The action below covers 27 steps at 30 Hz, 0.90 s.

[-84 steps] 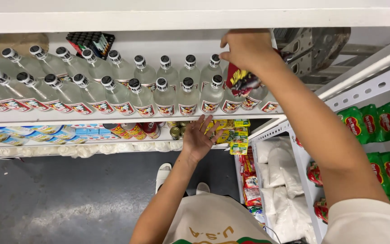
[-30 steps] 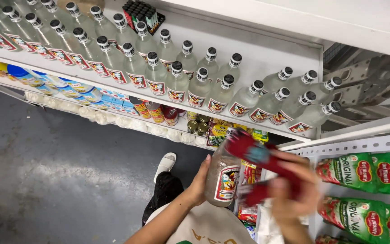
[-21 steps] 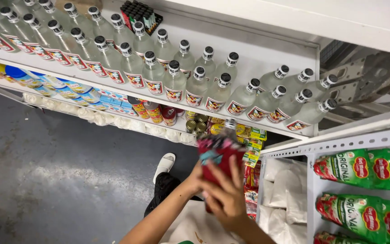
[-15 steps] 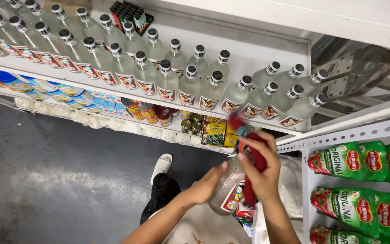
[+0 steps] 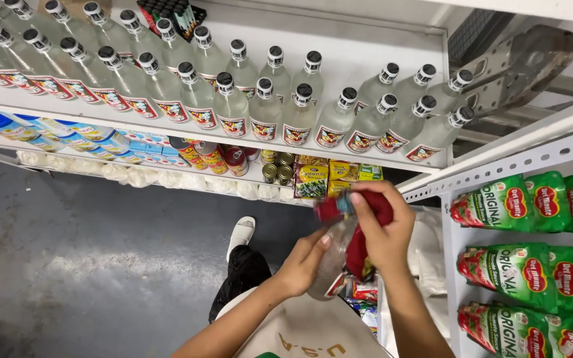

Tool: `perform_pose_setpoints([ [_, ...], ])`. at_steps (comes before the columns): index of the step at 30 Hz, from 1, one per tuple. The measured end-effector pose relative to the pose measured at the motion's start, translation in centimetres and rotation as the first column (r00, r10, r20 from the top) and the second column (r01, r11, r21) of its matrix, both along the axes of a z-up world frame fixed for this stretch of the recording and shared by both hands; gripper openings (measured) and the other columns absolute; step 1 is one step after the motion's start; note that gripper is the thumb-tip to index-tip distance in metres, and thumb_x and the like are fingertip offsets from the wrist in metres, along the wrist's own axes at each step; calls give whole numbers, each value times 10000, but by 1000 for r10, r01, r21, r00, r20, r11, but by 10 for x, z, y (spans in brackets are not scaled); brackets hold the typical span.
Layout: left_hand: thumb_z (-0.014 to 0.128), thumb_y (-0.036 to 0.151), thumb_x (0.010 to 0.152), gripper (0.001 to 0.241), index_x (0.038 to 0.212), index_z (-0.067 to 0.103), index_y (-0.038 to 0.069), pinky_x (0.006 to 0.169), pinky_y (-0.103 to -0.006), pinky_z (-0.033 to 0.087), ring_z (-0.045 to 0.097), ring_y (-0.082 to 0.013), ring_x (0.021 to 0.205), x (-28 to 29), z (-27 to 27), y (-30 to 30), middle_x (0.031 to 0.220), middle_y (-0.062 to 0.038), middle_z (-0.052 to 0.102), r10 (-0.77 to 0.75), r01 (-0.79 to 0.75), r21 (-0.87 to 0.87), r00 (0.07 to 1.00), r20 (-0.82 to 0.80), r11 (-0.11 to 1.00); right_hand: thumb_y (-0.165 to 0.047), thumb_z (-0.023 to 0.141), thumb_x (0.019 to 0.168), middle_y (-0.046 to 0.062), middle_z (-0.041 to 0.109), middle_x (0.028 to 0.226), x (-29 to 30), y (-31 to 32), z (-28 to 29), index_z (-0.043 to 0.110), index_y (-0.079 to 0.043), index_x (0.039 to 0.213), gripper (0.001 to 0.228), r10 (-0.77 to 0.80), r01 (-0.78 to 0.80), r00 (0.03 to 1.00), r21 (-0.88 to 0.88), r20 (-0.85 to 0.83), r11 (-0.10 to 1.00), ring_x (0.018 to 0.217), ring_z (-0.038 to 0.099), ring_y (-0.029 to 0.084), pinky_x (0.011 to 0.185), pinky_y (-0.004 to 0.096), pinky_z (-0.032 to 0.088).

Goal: Wiping dust off of glass bottles and canned goods on grocery store shelves using a cloth.

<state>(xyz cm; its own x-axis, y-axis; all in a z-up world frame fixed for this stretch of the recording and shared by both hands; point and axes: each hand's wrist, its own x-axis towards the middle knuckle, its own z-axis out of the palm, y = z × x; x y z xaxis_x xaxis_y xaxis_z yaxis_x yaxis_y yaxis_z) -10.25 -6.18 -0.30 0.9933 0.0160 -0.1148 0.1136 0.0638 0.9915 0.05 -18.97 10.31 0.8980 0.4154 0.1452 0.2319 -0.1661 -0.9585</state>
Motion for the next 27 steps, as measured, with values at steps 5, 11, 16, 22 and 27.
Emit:
perform_pose_setpoints([
  [5,294,461,1113,611,1405,565,-2,989,-358,497,624,-177,1098,16,-4,3,1248,-105,669,138,-145,-595,989,-59,790,-279,471,1037,241,273,1628,-76,11,8,505,-7,1448,495,8,24,825,-48,565,999,1512,284,470,1236,552,204],
  [11,253,528,1091,696,1455,484,-18,1121,-319,447,610,-172,1268,26,25,10,1367,-108,643,225,-144,-453,966,130,880,-300,619,977,232,145,1726,-79,-22,-67,552,-121,1482,540,253,-62,789,-337,560,939,1630,51,466,1302,563,97],
  [16,288,483,1113,687,1507,477,-47,970,-362,469,607,-220,1085,6,40,-10,1255,-182,681,69,-62,-140,996,51,988,-404,719,941,243,216,1685,-32,-29,-26,378,-121,1599,794,-15,15,904,2,428,1000,1580,224,433,1296,557,187],
  [22,288,466,1133,636,1499,477,-18,1098,-374,450,596,-262,1277,-7,-21,-34,1409,-218,609,-159,181,-195,979,125,964,-433,808,838,154,618,1268,-4,-34,-36,451,-76,1473,811,606,-82,741,855,-291,512,1142,618,329,1029,551,448],
  [27,226,559,1071,667,1504,459,109,1094,-381,464,584,-200,1283,-6,-38,-41,1482,-110,544,-468,132,-793,858,-209,595,-306,732,907,43,737,940,20,-30,-68,635,-93,1189,366,892,-295,387,948,234,-121,928,679,255,1098,517,436],
])
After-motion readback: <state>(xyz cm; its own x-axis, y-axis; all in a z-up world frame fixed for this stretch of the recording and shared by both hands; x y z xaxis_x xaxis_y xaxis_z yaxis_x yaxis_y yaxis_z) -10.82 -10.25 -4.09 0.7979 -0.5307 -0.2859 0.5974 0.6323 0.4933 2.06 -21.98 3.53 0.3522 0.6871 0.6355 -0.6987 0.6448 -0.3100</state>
